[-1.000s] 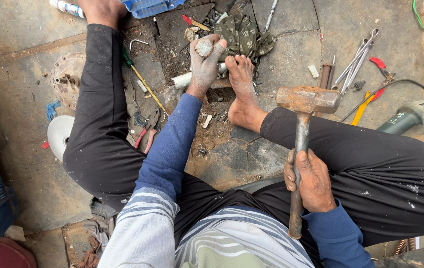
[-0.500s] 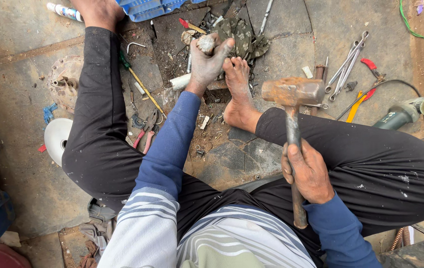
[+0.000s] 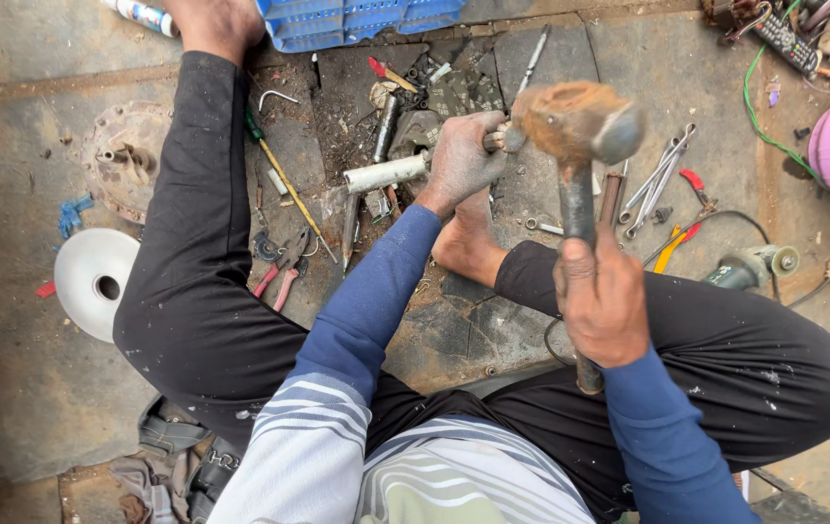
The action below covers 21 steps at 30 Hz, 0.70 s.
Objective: The person sits on the floor and uses a hammer and metal rod to repeatedly strike a cylindrical metal part placed on a metal block. They adjust the part's position multiple times and use their foot to hold it steady. Later, they use an angle grinder on the part.
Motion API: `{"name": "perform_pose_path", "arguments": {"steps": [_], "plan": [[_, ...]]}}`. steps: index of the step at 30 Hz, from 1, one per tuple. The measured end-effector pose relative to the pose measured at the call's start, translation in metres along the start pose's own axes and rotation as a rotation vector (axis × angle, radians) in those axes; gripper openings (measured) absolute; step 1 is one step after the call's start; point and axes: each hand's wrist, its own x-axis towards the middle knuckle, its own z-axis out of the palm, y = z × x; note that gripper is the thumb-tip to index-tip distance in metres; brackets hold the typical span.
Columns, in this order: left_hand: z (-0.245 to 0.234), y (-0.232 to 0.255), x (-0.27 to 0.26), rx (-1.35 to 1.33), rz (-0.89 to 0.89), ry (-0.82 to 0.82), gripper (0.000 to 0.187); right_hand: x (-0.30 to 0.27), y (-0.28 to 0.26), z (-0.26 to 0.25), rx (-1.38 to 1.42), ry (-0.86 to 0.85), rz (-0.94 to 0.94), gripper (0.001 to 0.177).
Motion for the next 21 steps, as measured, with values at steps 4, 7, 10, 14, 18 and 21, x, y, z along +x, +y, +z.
{"name": "perform_pose_path", "arguments": {"steps": [4, 7, 10, 14, 18, 21], "plan": [[-0.003, -0.008, -0.003, -0.090, -0.076, -0.033, 0.020, 0.003, 0.008, 0.017, -0.109, -0.006, -0.052, 0.042], [0.002, -0.014, -0.003, -0.001, 0.057, 0.023, 0.017, -0.001, 0.001, -0.002, 0.122, -0.089, 0.254, 0.041], [0.004, -0.022, 0.006, -0.048, 0.128, 0.168, 0.019, -0.008, -0.014, -0.033, 0.144, 0.005, 0.166, 0.043], [-0.024, -0.040, 0.023, -0.450, -0.365, 0.121, 0.007, -0.013, -0.027, -0.053, 0.215, 0.052, 0.018, 0.049], [-0.067, -0.042, 0.011, -0.251, -0.348, 0.216, 0.025, -0.015, -0.020, -0.037, 0.312, -0.026, 0.099, 0.049], [-0.088, -0.038, -0.008, 0.192, -0.385, 0.037, 0.029, -0.020, -0.007, -0.019, 0.362, -0.095, 0.193, 0.048]]}}
